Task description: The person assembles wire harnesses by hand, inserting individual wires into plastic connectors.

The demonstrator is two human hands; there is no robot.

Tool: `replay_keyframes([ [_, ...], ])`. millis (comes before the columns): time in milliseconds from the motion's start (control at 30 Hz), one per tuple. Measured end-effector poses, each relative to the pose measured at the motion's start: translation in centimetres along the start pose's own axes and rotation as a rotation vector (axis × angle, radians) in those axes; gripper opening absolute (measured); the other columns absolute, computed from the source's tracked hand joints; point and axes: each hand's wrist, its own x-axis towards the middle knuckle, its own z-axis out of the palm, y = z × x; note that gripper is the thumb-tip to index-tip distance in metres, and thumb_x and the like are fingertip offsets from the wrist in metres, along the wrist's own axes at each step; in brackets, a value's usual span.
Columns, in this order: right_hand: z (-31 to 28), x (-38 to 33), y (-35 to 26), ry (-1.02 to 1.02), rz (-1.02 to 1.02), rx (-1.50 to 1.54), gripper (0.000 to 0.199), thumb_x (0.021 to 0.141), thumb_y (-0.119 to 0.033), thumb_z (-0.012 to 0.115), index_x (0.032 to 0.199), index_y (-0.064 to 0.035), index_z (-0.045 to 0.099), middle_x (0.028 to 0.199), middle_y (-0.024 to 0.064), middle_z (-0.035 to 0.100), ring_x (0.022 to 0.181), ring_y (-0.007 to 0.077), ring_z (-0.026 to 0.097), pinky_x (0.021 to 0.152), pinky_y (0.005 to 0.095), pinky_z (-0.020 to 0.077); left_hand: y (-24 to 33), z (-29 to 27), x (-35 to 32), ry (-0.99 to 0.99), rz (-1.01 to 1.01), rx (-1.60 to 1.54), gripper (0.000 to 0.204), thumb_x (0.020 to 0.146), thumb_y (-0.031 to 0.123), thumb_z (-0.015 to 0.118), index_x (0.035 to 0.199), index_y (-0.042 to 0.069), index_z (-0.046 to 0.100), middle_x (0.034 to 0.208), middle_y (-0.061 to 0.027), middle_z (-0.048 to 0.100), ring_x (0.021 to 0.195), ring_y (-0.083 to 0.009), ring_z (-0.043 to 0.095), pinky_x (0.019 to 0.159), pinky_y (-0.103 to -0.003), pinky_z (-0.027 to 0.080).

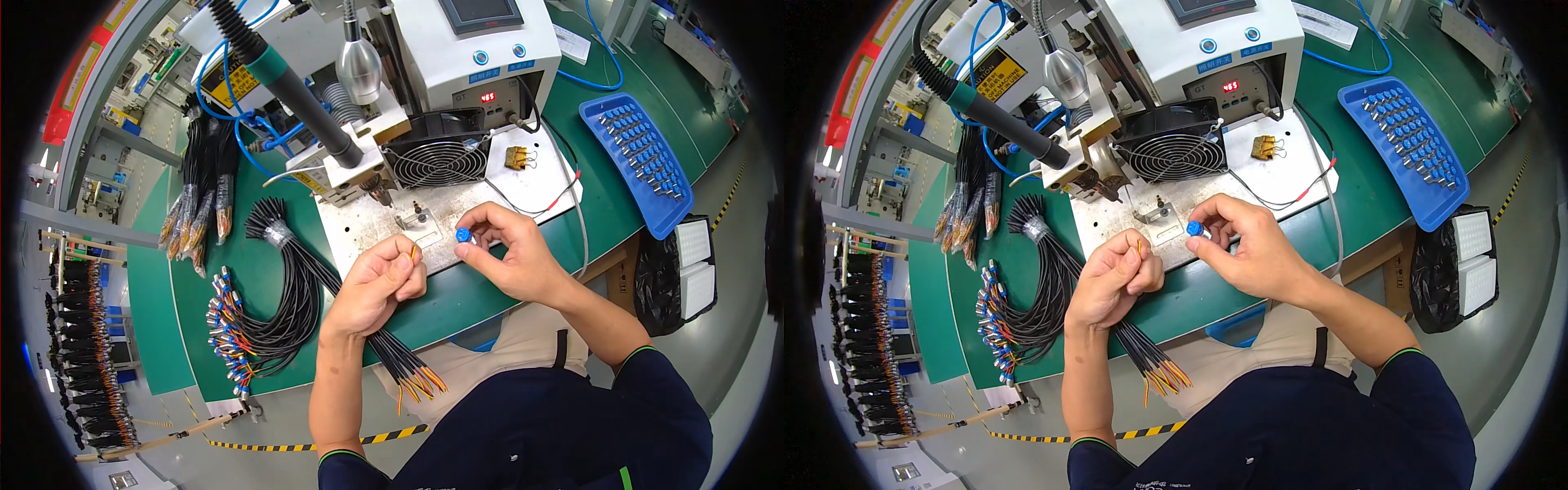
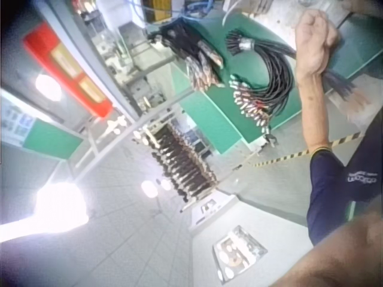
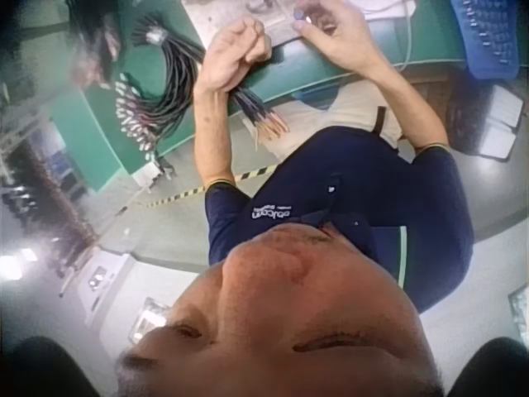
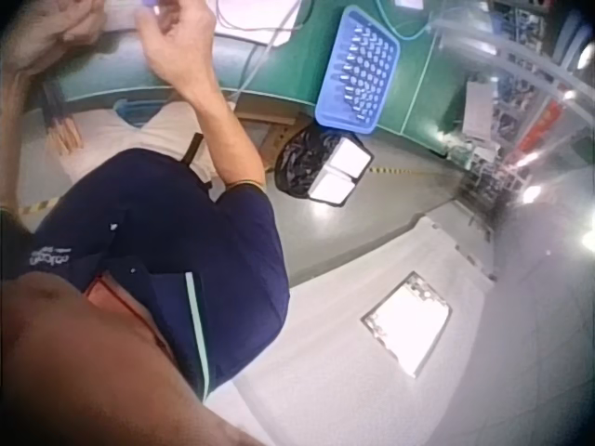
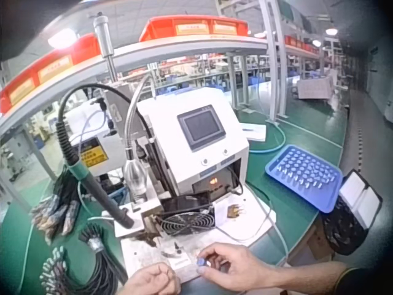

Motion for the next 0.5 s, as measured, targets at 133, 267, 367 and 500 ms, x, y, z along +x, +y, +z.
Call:
replay_keyframes([
  [133,-0.4,-0.3,0.0,0.012,0.01,0.011,0.024,0.098,-0.006,0.079,0.118,0.0022,0.068,0.104,0.0037,0.069,0.089,0.0075,0.063,0.08,0.025,0.0531,0.3,1.9,0.3,0.15,0.025,0.048,0.025,0.116,0.027,0.059,0.113,0.002,0.061,0.081,-0.003,0.061,0.068,-0.0081,0.041,0.065,-0.026,0.038],
  [267,-0.6,-0.5,0.0,0.014,0.015,0.019,0.024,0.098,-0.006,0.078,0.119,0.0021,0.068,0.105,0.0039,0.069,0.091,0.0076,0.063,0.081,0.025,0.053,0.4,2.6,0.4,0.24,0.063,0.051,0.019,0.115,0.02,0.061,0.112,0.002,0.062,0.083,-0.0026,0.062,0.07,-0.0064,0.044,0.062,-0.024,0.036],
  [367,-0.7,-0.6,-0.1,0.022,-0.002,0.027,0.024,0.098,-0.005,0.078,0.119,0.002,0.068,0.106,0.0043,0.069,0.092,0.0081,0.063,0.081,0.0251,0.0531,0.3,3.1,0.2,0.255,0.046,0.159,0.018,0.114,0.018,0.061,0.111,0.001,0.064,0.084,-0.0007,0.061,0.071,-0.0053,0.044,0.063,-0.023,0.034],
  [500,-0.8,-0.9,-0.3,0.028,-0.007,0.045,0.025,0.098,-0.006,0.079,0.119,0.0021,0.068,0.107,0.0047,0.069,0.093,0.0087,0.063,0.081,0.0254,0.0534,0.6,4.5,0.1,0.272,0.024,0.229,0.018,0.114,0.018,0.061,0.111,0.001,0.065,0.085,0.0005,0.06,0.073,-0.0051,0.046,0.065,-0.023,0.036],
])
